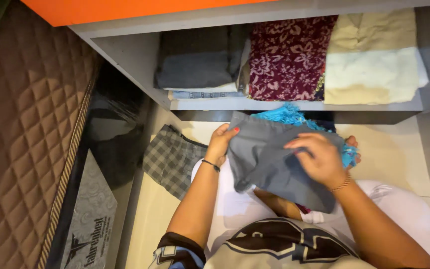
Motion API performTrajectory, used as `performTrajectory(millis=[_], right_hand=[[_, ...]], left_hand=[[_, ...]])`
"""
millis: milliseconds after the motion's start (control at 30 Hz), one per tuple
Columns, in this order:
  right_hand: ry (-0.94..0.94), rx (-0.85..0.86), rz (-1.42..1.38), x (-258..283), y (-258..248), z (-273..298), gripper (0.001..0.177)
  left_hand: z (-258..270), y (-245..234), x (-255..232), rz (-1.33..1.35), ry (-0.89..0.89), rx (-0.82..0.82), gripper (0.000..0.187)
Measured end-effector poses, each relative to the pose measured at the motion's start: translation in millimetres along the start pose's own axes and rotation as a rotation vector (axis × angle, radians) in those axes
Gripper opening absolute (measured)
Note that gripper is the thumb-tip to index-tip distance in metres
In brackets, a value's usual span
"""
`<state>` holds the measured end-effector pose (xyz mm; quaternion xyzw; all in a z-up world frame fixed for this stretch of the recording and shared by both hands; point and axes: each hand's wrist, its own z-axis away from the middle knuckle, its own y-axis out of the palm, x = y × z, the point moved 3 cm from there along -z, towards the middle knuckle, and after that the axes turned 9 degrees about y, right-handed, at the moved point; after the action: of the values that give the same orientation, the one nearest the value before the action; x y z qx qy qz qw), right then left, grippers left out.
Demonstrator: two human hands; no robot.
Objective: Folding and organizing various pieces of clothing into a drawer
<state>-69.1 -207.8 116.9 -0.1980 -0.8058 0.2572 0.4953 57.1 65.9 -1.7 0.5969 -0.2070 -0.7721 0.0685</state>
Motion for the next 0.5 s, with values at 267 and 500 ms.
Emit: performTrajectory(millis=[267,500], right_hand=[[0.085,-0.657,-0.173,-25,-150,86,0.012],[0.302,-0.578,0.046,-133,-208,90,0.021]], left_hand=[[44,2,-50,0.202,0.367,-0.142,0.008],[71,68,-184,0.049,0.691,-0.172,0.02]])
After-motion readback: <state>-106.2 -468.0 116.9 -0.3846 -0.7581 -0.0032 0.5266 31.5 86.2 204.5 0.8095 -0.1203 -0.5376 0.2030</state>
